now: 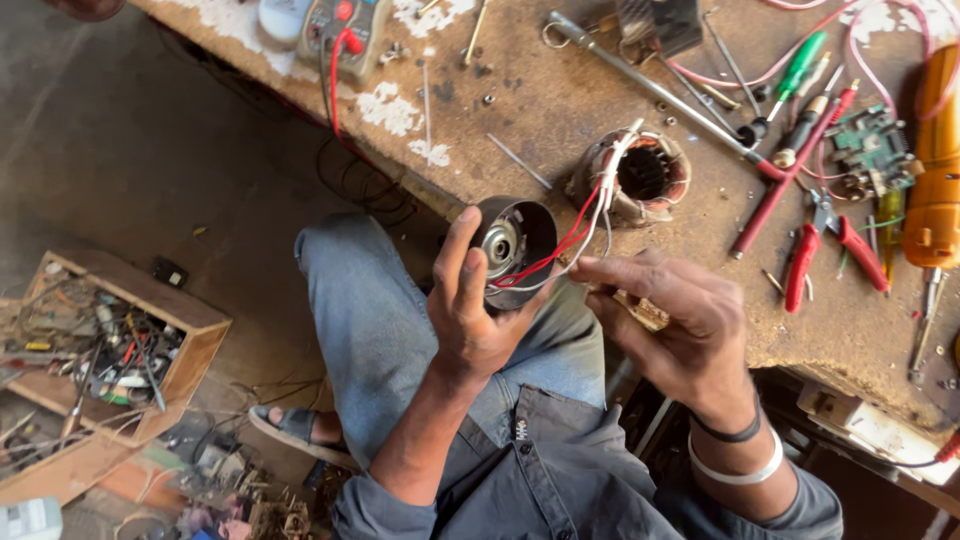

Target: The person disassembles a small electric motor, applies lubricant from a Deenol Bajaj tube to the rotor shaft, and reassembles the motor components. They handle the rotor, stator, and wires, and use a multimeter and pliers on the workbench.

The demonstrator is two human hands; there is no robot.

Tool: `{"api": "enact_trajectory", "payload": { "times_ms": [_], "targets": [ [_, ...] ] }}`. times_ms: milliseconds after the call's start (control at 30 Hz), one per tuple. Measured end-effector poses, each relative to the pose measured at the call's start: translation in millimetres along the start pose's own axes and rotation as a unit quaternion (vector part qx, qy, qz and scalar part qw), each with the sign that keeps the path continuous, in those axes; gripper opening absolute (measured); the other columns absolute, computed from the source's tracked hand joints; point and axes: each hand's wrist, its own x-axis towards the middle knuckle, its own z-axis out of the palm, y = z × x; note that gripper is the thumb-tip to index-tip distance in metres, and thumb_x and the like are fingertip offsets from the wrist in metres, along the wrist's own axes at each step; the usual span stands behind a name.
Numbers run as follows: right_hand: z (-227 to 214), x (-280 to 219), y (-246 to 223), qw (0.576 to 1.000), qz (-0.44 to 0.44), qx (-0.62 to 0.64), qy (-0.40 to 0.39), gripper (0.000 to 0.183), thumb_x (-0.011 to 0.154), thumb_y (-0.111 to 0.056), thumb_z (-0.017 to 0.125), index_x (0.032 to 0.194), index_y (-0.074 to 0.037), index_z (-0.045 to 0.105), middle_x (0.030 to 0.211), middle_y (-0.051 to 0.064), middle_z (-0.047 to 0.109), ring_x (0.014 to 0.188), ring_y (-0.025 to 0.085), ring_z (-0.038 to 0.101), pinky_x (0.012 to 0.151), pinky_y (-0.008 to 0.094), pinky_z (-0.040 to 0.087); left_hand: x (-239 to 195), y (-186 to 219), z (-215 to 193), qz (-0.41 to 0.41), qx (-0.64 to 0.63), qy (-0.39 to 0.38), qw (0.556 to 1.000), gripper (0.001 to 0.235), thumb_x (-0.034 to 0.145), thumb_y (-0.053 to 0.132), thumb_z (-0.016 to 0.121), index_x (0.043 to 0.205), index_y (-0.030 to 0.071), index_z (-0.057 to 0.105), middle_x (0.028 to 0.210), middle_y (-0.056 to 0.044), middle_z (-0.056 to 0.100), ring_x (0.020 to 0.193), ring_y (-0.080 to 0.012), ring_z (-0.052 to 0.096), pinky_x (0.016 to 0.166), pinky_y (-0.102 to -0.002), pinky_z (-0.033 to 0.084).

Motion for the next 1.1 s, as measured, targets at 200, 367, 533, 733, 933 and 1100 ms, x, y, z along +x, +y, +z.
{"api": "enact_trajectory", "payload": {
  "times_ms": [200,367,533,733,933,1100],
  "targets": [
    [-1,21,0,0.985,-0.134,-0.112,0.008,0.029,0.074,-0.014,0.092,0.101,-0.011,0.08,0.086,0.004,0.069,0.078,0.017,0.063,0.069,0.033,0.049,2,-1,0,0.019,-0.003,-0.003,1.0,0.109,0.087,0.018,0.096,0.162,0.018,0.018,0.15,-0.023,0.043,0.134,-0.0394,0.058,0.109,-0.044,0.061],
    [0,21,2,0.99,-0.123,-0.062,-0.008,0.025,0.076,-0.01,0.087,0.098,-0.014,0.076,0.098,0.005,0.072,0.095,0.019,0.063,0.082,0.035,0.052,3,-2,1,0.039,0.008,0.023,0.999,0.109,0.089,0.018,0.094,0.161,0.014,0.012,0.146,-0.026,0.046,0.132,-0.0404,0.058,0.108,-0.047,0.06],
    [-3,16,8,0.991,-0.107,-0.076,0.02,0.032,0.078,-0.017,0.09,0.108,-0.019,0.08,0.095,-0.005,0.069,0.103,0.02,0.057,0.091,0.033,0.049,4,-4,2,0.037,0.018,0.027,0.999,0.108,0.089,0.018,0.095,0.159,0.013,0.014,0.145,-0.027,0.047,0.132,-0.0411,0.058,0.109,-0.048,0.059],
    [10,14,17,0.987,-0.135,-0.081,0.043,0.033,0.075,-0.012,0.091,0.105,-0.019,0.079,0.092,-0.003,0.065,0.109,0.026,0.056,0.097,0.04,0.049,2,-5,5,0.026,0.032,0.035,0.999,0.108,0.089,0.015,0.096,0.16,0.014,0.015,0.146,-0.025,0.048,0.133,-0.041,0.059,0.11,-0.049,0.058],
    [20,17,19,0.985,-0.153,-0.075,0.032,0.034,0.073,-0.008,0.091,0.103,-0.02,0.079,0.092,-0.004,0.065,0.113,0.028,0.056,0.097,0.042,0.049,1,-6,7,0.022,0.022,0.04,0.999,0.108,0.089,0.018,0.094,0.16,0.015,0.014,0.147,-0.026,0.047,0.133,-0.0408,0.058,0.11,-0.049,0.058],
    [20,20,22,0.979,-0.173,-0.1,0.029,0.034,0.072,-0.009,0.092,0.101,-0.02,0.079,0.093,-0.002,0.063,0.113,0.03,0.056,0.096,0.044,0.049,3,-6,9,0.017,0.032,0.046,0.998,0.106,0.088,0.02,0.094,0.16,0.016,0.016,0.146,-0.025,0.048,0.132,-0.0403,0.059,0.109,-0.047,0.059]
  ]
}}
